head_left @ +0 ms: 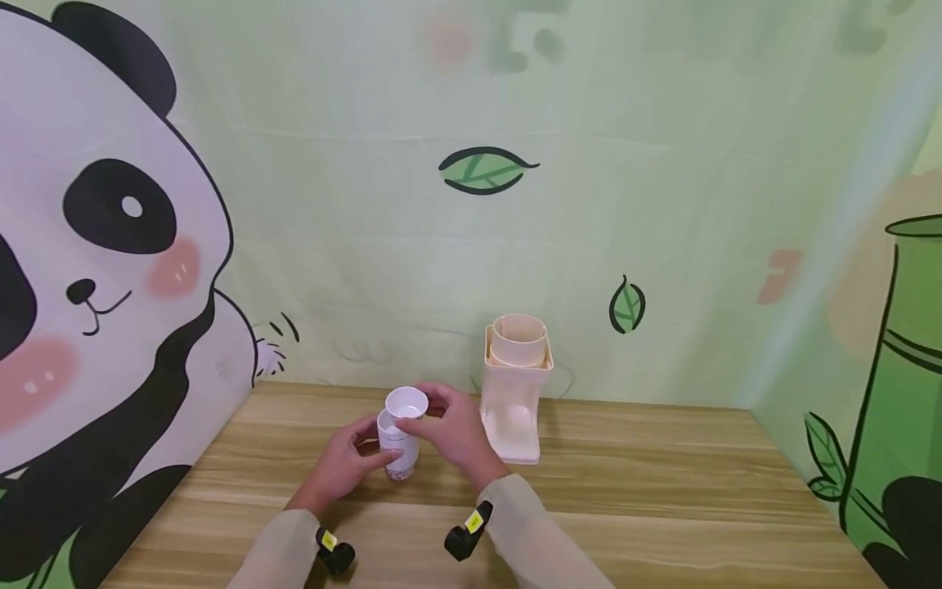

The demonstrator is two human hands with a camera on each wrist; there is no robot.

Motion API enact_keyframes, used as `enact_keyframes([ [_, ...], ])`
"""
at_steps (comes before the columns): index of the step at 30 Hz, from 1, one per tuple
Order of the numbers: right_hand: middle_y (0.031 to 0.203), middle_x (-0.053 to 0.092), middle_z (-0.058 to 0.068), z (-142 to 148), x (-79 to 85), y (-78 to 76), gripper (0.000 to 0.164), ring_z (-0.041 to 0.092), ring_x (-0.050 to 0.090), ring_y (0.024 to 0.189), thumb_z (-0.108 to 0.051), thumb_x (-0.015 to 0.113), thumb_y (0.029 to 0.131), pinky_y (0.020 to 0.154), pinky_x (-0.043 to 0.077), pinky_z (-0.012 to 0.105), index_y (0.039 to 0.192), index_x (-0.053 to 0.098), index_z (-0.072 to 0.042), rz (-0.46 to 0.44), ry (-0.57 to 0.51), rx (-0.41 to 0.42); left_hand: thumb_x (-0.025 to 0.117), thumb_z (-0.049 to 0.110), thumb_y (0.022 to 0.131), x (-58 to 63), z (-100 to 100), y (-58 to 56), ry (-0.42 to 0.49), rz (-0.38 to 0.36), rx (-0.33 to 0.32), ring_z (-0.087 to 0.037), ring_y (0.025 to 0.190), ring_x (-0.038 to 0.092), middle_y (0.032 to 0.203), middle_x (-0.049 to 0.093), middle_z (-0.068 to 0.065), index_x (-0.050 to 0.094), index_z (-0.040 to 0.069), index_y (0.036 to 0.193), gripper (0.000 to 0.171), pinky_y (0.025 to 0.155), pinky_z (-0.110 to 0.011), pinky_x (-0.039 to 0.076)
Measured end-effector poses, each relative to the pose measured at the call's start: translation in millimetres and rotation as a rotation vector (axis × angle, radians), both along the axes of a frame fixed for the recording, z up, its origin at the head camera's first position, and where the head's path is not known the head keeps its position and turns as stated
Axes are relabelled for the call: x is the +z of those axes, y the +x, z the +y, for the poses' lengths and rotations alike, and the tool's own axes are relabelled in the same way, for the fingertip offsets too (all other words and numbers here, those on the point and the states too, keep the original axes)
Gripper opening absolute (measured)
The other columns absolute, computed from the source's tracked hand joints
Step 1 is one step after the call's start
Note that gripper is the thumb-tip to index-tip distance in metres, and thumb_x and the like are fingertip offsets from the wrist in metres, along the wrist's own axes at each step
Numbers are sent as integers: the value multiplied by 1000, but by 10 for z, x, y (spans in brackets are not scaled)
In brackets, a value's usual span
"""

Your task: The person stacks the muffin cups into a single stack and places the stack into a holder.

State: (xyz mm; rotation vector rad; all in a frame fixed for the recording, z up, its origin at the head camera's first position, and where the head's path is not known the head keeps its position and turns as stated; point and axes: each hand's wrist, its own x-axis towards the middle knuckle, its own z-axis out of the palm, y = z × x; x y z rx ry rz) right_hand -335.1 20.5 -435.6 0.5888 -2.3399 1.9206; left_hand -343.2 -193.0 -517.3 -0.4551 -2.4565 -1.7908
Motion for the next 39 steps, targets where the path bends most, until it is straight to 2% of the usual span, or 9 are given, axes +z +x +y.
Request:
enact_keyframes([
  [5,119,74,9,-41,-10,-34,61,23,71,110,-22,89,80,100,58,40,133,65,-4,-11,-13,9,85,26,85,-11,-13,-15,0,-4,0,-29,122,66,133,68,-12,59,13,141,63,104,-39,56],
  [15,119,74,9,-82,-29,-79,57,24,71,111,-22,89,81,99,59,36,131,67,-7,-8,6,18,85,28,85,11,-15,2,7,-13,-2,-30,123,66,135,67,-11,58,15,143,65,105,-40,56],
  [20,117,75,5,-110,-64,-113,50,21,69,110,-24,89,80,102,56,43,125,71,-11,11,34,35,85,27,85,10,-15,3,-1,-12,3,-28,122,66,135,68,-11,60,15,141,62,104,-39,56],
  [24,119,75,3,-123,-91,-114,51,20,68,113,-25,89,80,108,52,50,125,71,-11,3,70,29,85,26,86,5,-10,7,-5,-3,2,-30,121,67,134,68,-13,60,12,140,61,105,-40,56],
  [32,124,74,6,-138,-137,-108,55,22,68,114,-24,89,80,104,55,44,129,70,-8,-8,102,33,85,26,85,6,-13,1,-6,-15,11,-28,121,66,133,68,-12,60,13,140,62,106,-40,55],
  [39,120,75,7,-154,-198,-99,47,19,68,111,-24,88,81,104,55,45,123,72,-9,-15,74,47,85,27,85,2,-28,-8,-10,-27,8,-27,124,64,135,67,-9,61,15,139,60,108,-40,54],
])
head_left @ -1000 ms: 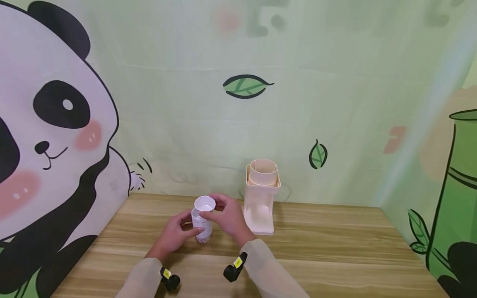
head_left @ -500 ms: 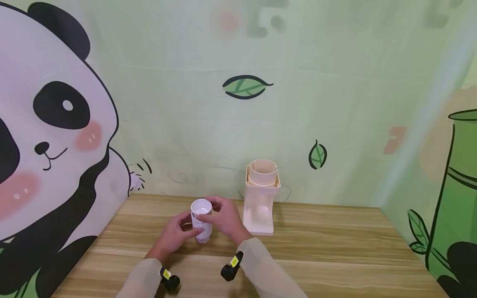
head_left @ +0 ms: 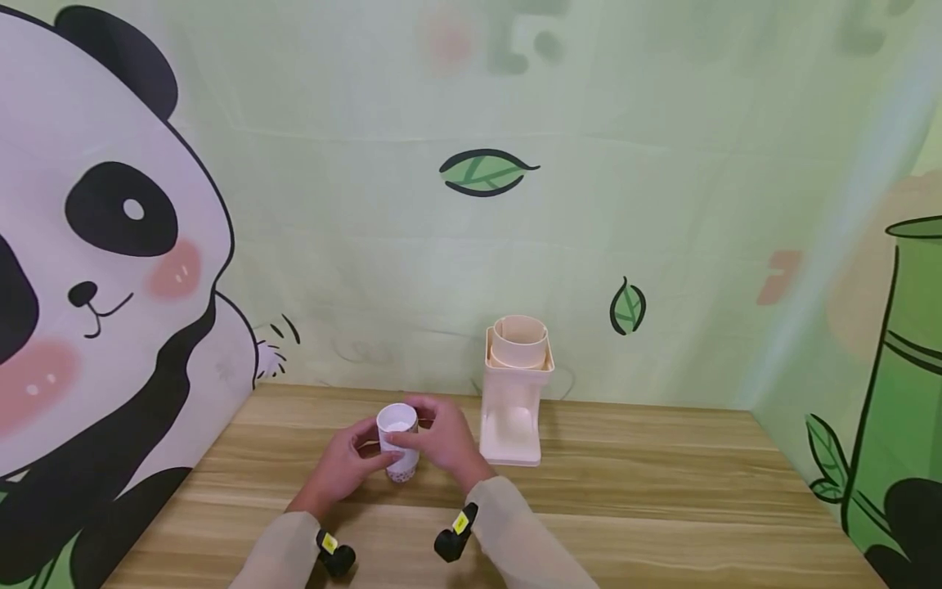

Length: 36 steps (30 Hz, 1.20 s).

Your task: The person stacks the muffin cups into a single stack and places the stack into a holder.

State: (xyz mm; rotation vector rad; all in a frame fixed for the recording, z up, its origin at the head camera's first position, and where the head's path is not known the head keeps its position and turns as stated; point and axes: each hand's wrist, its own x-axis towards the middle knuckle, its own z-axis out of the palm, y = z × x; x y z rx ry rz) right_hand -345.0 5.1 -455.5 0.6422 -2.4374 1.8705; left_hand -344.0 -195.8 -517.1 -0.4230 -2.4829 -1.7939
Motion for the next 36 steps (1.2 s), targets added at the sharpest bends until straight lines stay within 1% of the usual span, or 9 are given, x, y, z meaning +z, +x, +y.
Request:
enact_keyframes([
  [4,119,75,5,-3,-24,16,47,17,68,110,-29,87,84,102,56,41,124,72,-10,5,5,-12,85,28,85,-10,1,2,-3,6,5,-27,123,64,134,68,-8,62,16,138,60,107,-41,54],
  [9,120,75,4,-10,-66,20,48,16,68,110,-31,86,84,98,58,37,125,72,-11,7,24,-37,85,30,85,-17,5,5,-1,0,5,-27,123,64,133,68,-8,62,16,137,59,107,-40,54],
  [20,111,76,-1,-2,-78,43,40,11,66,102,-32,86,84,95,58,35,117,75,-14,29,53,-53,86,30,84,-14,19,19,5,-16,-1,-27,125,63,134,68,-7,63,17,136,58,109,-42,53],
  [27,109,76,-1,-3,-73,53,40,9,64,97,-33,86,84,86,56,25,117,75,-14,21,66,-52,85,29,85,-27,19,23,7,-24,-4,-28,126,63,136,67,-8,62,17,137,58,110,-45,52],
  [30,110,76,-1,-3,-58,61,40,10,64,98,-33,86,84,87,57,27,118,74,-13,22,69,-53,85,30,85,-22,20,24,4,-26,0,-29,126,63,136,67,-8,62,18,138,59,110,-46,52],
  [33,113,76,1,-11,-61,61,43,13,66,103,-33,86,84,94,58,36,120,74,-12,26,63,-59,85,31,86,-2,20,29,-5,-25,4,-29,127,62,137,66,-8,61,17,139,60,110,-46,51],
  [36,117,75,2,-22,-87,56,46,16,68,109,-33,85,85,101,57,43,123,72,-11,25,43,-65,84,31,86,13,19,25,-14,-20,8,-29,128,61,138,66,-9,60,16,140,61,110,-46,51],
])
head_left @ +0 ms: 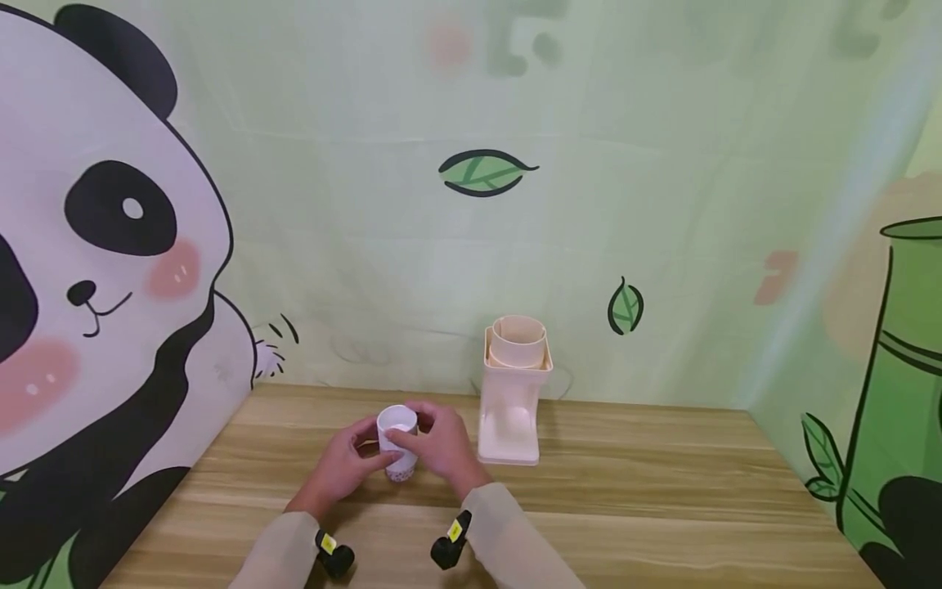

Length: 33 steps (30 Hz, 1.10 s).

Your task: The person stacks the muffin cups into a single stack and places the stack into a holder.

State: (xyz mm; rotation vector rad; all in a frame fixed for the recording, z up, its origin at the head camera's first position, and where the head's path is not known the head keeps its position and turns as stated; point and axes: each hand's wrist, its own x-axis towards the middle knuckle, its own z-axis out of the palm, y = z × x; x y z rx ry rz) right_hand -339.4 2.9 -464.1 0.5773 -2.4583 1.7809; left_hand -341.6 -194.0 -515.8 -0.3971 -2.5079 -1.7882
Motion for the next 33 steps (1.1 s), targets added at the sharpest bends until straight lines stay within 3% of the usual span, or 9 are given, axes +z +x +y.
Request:
enact_keyframes([
  [21,126,73,2,83,-157,-32,55,19,67,118,-36,85,84,108,53,46,133,67,-16,-17,-76,35,84,23,86,63,-48,14,12,51,-43,-33,124,64,132,68,-16,61,8,137,57,107,-46,53],
  [29,119,76,5,158,-280,-81,46,20,71,111,-26,87,83,103,56,43,124,73,-12,-3,-74,50,82,13,87,75,-113,28,32,72,-5,-23,114,70,125,71,-19,65,1,131,49,98,-26,57],
  [33,119,77,6,162,-282,-74,46,20,72,110,-25,88,82,102,57,44,124,73,-11,-12,-84,37,81,13,88,90,-134,37,10,89,2,-23,112,71,122,73,-20,66,-2,129,45,96,-23,57],
])
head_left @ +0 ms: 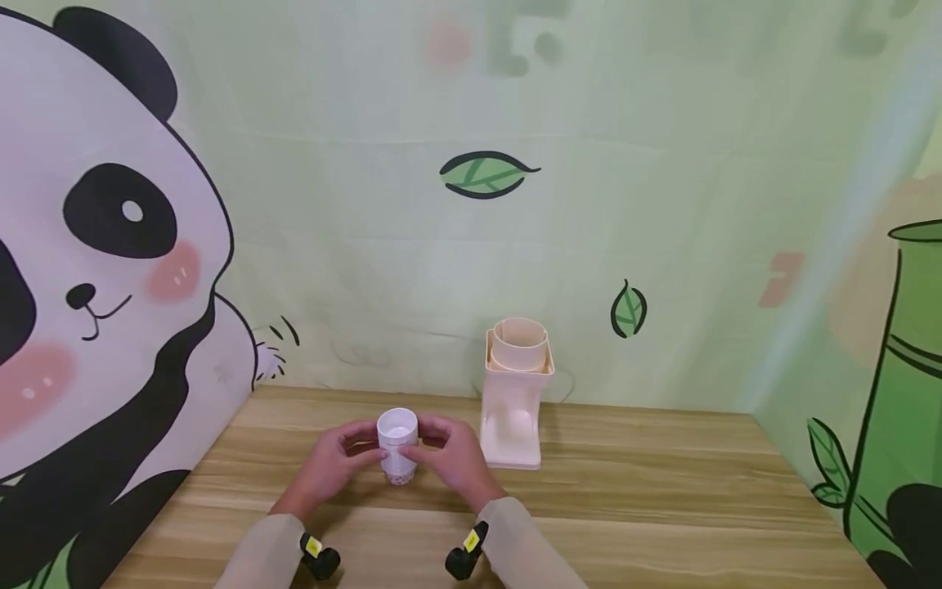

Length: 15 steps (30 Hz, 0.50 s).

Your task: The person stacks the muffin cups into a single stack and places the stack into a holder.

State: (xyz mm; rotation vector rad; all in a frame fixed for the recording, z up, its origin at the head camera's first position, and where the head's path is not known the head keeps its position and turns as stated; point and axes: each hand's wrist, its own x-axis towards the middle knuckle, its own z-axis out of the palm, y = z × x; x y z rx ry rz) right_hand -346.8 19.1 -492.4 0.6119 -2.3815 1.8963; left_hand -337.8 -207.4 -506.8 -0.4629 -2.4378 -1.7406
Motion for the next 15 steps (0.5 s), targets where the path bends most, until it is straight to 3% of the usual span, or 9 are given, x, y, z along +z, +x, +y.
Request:
enact_keyframes([
  [10,118,77,9,2,2,16,44,24,73,109,-24,86,84,101,57,46,123,74,-10,-6,-27,-2,81,17,89,16,17,-11,-20,-29,37,-18,113,70,122,74,-15,69,4,127,43,100,-28,57],
  [15,118,77,7,19,6,26,43,21,73,108,-25,86,84,97,59,36,123,74,-11,-1,-24,-5,80,19,89,29,35,-9,-6,-39,41,-19,114,69,122,74,-14,69,5,128,43,102,-32,56],
])
